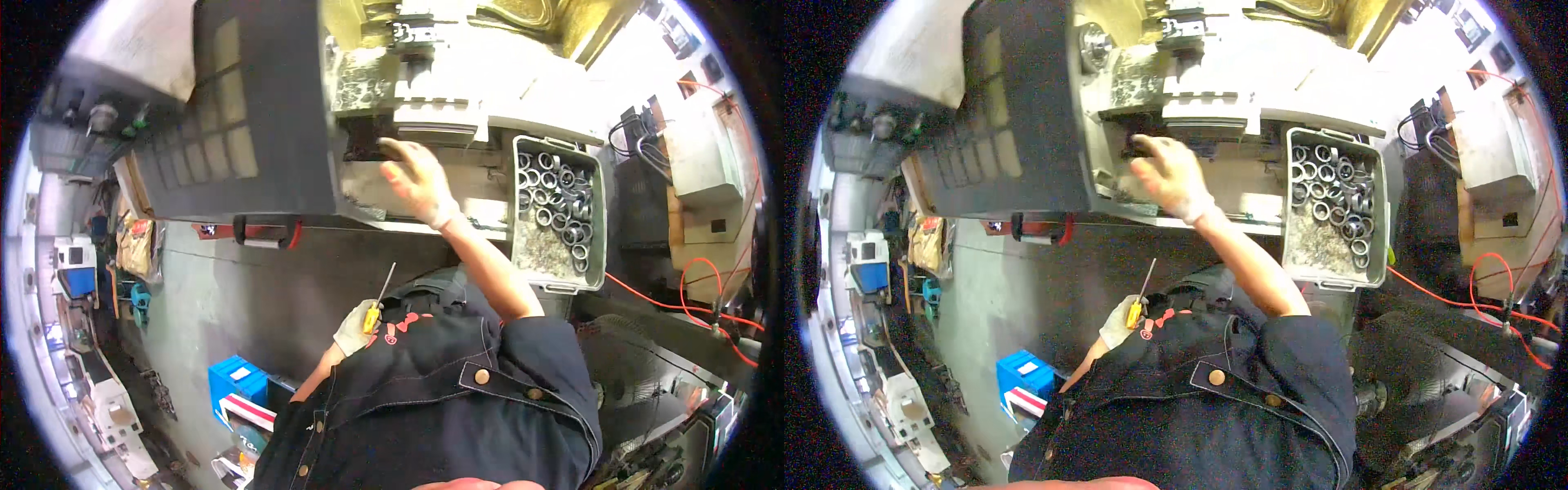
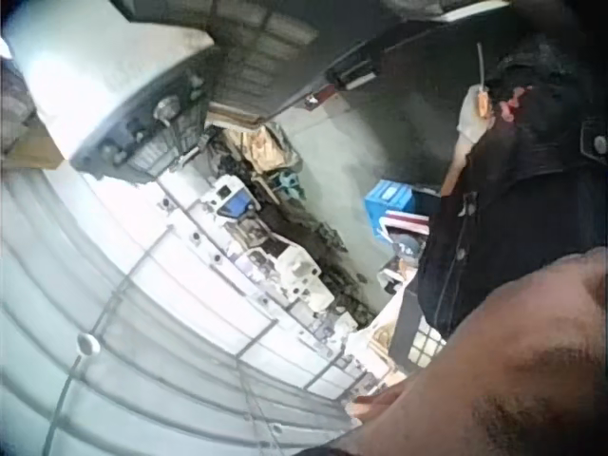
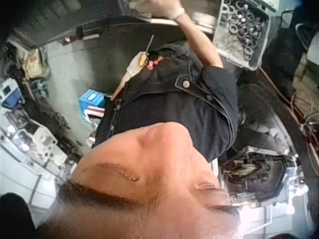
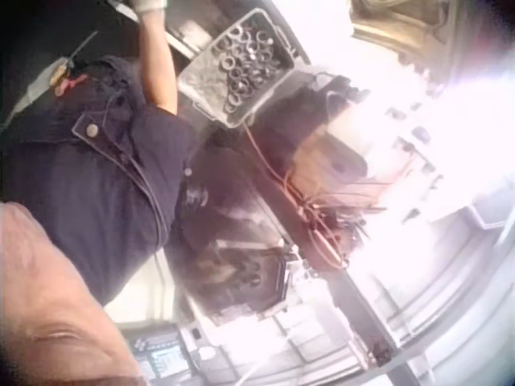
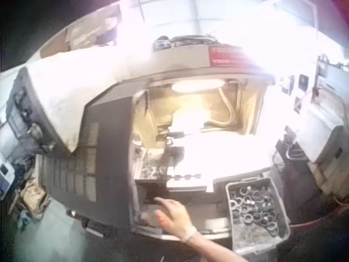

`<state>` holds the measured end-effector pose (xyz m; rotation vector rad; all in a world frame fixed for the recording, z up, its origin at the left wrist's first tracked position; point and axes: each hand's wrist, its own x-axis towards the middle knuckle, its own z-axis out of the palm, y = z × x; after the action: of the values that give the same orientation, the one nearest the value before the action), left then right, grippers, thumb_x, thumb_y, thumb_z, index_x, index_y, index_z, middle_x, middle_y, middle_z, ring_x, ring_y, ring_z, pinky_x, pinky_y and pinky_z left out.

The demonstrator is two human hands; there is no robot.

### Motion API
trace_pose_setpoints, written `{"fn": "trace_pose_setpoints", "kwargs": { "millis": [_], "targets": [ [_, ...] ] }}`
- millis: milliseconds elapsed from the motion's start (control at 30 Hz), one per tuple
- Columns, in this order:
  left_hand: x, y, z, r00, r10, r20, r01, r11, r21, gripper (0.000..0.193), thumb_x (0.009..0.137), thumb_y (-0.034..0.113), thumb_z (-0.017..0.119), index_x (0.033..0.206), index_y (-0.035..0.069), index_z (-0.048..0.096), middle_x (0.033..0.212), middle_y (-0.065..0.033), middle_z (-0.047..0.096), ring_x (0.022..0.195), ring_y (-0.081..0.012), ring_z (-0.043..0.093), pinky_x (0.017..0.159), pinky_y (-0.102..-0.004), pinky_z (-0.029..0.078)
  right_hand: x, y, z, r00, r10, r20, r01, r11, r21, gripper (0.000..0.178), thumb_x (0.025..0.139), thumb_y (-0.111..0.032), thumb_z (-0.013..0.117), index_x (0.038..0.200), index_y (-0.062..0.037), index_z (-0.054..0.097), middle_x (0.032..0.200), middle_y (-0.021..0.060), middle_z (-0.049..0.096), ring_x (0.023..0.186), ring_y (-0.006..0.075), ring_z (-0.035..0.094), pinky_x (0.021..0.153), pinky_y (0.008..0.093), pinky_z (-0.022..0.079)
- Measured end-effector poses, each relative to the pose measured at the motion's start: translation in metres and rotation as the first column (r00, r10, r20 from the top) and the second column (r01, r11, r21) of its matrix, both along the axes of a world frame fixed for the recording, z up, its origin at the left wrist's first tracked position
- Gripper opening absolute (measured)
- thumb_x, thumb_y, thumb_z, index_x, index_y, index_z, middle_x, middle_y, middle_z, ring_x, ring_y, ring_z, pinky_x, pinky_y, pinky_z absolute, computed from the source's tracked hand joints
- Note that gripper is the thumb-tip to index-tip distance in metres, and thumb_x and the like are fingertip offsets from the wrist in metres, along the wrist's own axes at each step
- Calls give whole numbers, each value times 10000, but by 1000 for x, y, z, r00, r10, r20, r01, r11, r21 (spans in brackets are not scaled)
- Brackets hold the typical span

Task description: The person operates a CNC lathe, repeatedly loading small metal rings into the chuck, using a screwdriver to secure them, and then removing the rings after processing. The person places the processed rings into a tray and continues the cycle with new rings from a nearby container.

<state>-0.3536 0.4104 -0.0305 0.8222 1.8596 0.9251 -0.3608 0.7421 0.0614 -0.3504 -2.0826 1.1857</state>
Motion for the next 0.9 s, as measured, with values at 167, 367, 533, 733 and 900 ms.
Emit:
{"fn": "trace_pose_setpoints", "kwargs": {
  "millis": [167,367,533,733,900],
  "targets": [
    [16,55,-6,986,-3,-165,5,1000,16,474,664,-29,646,1110,68,520,898,-71,597,817,-201,585,739,-315,489,109,159,-103,780,-610,135,580,787,209,352,771,-241,637,1046,-22,653,1011,174,657,983,317,606,889,404,459],
    [15,131,33,969,210,128,-217,976,39,386,726,76,618,1099,57,518,838,-1,530,793,-92,516,708,-240,448,213,277,-187,263,-829,493,428,558,711,456,758,-412,656,1017,-37,675,1081,191,636,1032,333,589,923,412,449],
    [-16,191,33,854,459,244,-502,851,156,380,722,-44,608,1084,51,545,837,12,558,730,-68,515,657,-207,438,198,286,-216,415,-809,416,540,587,603,353,740,-371,690,821,-27,692,1017,164,663,946,311,623,821,419,473],
    [-40,195,-8,756,524,391,-597,797,87,336,713,-34,643,1023,64,558,854,11,564,774,-96,529,701,-224,447,181,253,-217,482,-872,80,783,388,-486,355,827,-288,652,1012,16,643,978,86,663,854,218,611,787,355,469],
    [-42,208,-5,788,438,432,-481,876,-10,222,755,32,638,950,80,544,752,13,526,622,-95,504,582,-237,448,188,241,-213,564,-797,-215,-166,145,-975,259,838,-266,645,949,-32,643,916,90,675,859,221,639,685,346,526]
  ]
}}
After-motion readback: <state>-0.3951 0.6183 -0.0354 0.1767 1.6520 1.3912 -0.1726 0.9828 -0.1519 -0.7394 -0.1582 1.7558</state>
